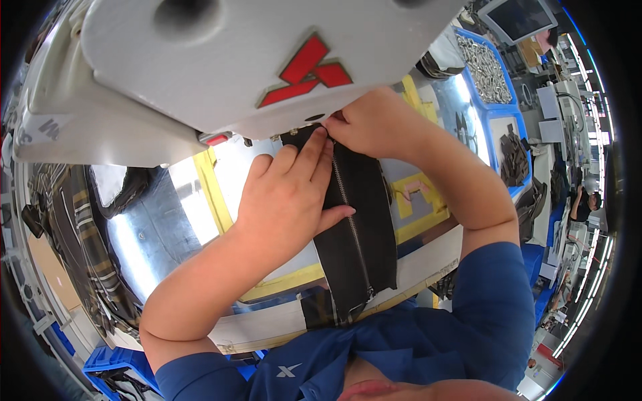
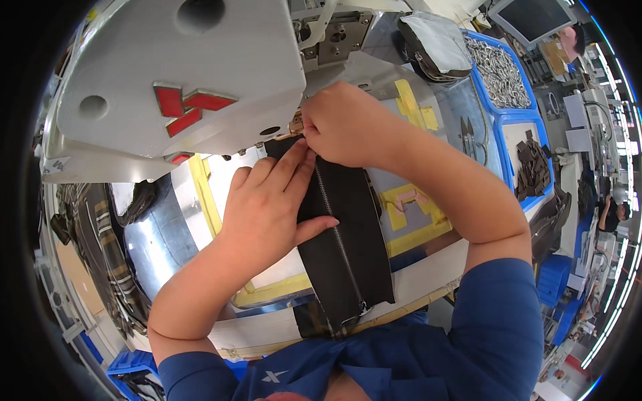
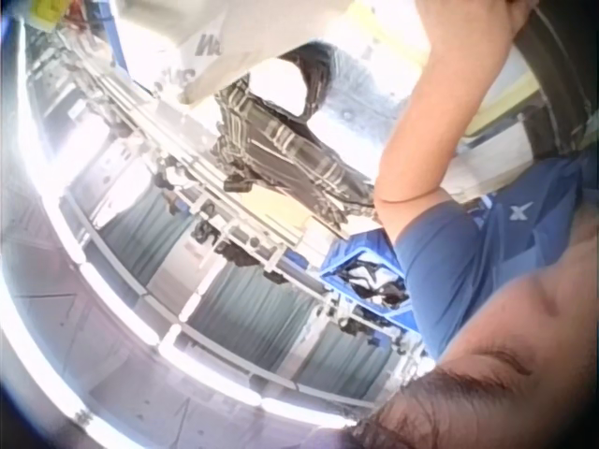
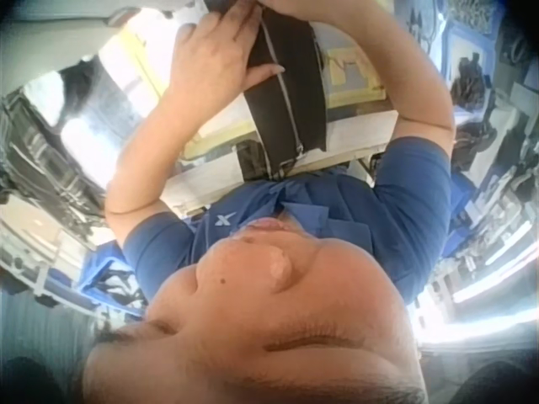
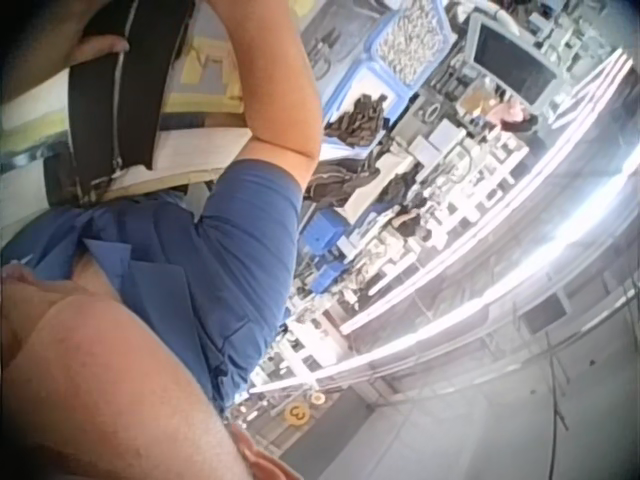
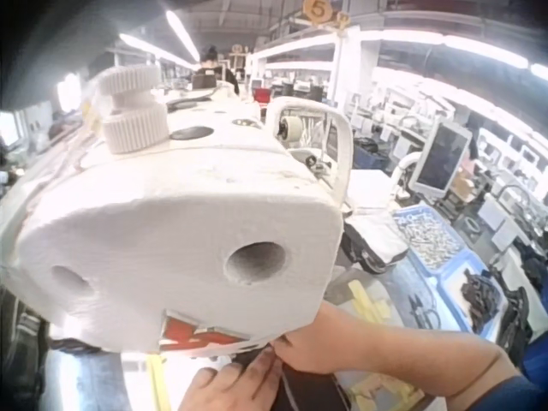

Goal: The person sews zippers onto small fabric pouches using an industrial sewing machine. They align the zipper with the pouch edge, guide the fabric under the needle, and stitch along the seam. The person handles multiple pouches, including black and plaid varieties, and stacks the finished items on the table.

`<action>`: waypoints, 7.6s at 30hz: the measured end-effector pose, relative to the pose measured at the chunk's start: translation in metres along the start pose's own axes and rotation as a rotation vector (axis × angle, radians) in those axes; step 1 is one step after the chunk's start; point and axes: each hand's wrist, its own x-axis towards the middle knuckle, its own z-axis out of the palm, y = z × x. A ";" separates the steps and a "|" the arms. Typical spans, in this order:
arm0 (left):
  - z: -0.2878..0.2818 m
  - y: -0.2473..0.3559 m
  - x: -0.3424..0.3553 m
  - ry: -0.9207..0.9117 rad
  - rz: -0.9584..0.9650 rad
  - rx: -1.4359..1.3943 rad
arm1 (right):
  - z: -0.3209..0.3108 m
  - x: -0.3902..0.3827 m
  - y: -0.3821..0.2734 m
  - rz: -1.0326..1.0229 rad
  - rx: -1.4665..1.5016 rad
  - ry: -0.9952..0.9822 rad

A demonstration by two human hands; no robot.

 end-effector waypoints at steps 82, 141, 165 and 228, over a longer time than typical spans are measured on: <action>-0.008 -0.026 -0.016 0.042 -0.116 -0.005 | 0.025 -0.031 -0.023 -0.310 -0.379 0.098; -0.005 -0.015 -0.013 -0.037 -0.153 0.015 | 0.023 -0.046 -0.038 -0.253 -0.417 -0.003; -0.085 -0.105 -0.098 0.294 -0.630 0.466 | 0.024 -0.045 -0.050 -0.161 -0.396 -0.105; -0.014 -0.019 -0.047 0.322 -0.521 -0.696 | -0.003 -0.058 -0.045 0.121 0.479 -0.011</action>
